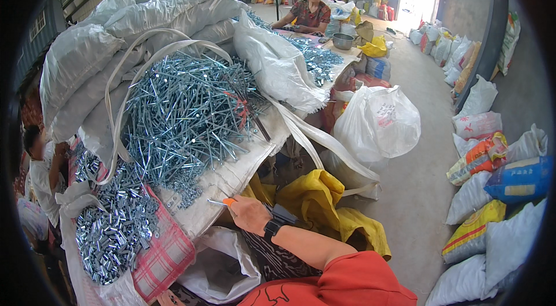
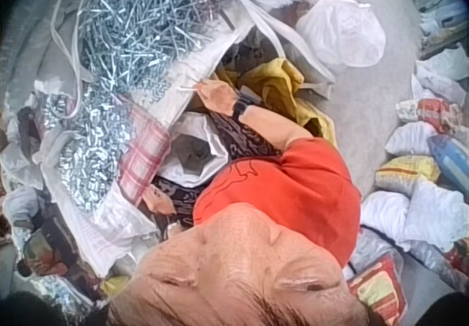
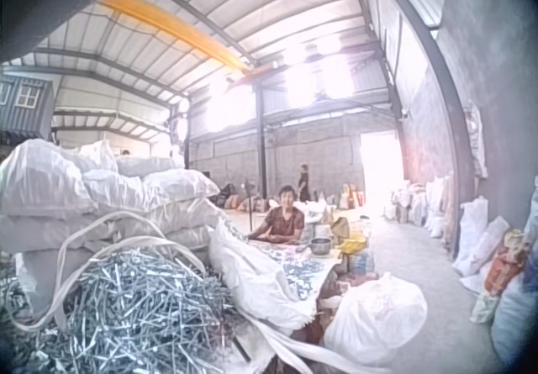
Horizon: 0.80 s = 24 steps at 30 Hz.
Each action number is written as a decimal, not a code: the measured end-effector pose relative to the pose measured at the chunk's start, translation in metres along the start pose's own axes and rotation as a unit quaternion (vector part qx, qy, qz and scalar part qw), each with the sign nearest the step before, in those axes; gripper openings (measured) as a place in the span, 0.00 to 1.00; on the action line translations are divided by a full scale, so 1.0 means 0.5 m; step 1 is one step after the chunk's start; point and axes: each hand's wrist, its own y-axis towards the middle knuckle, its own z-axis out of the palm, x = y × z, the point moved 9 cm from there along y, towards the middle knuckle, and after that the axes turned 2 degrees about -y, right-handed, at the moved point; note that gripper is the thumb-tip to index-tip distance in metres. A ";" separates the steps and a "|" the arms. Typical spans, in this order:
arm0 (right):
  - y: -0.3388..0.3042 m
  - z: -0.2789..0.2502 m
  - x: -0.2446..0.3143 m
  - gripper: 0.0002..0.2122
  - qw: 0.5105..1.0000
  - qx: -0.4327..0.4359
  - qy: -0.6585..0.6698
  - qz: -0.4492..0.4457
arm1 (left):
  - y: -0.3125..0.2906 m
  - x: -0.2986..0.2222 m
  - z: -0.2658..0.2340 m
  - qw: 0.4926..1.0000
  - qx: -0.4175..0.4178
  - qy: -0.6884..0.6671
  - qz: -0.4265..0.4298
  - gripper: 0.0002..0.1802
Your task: Assembling metal fasteners by sliding metal sleeves onto bolts.
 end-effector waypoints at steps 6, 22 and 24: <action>-0.004 0.017 -0.016 0.07 1.000 0.009 -0.010 0.015 | 0.002 -0.004 0.007 1.000 0.008 0.006 0.024 0.11; -0.001 0.020 -0.004 0.07 0.999 0.022 -0.018 0.015 | -0.005 -0.015 -0.016 0.997 -0.052 0.019 0.054 0.09; 0.008 0.020 0.011 0.07 0.999 0.016 -0.021 0.020 | -0.007 -0.010 -0.027 0.998 -0.058 0.004 0.017 0.09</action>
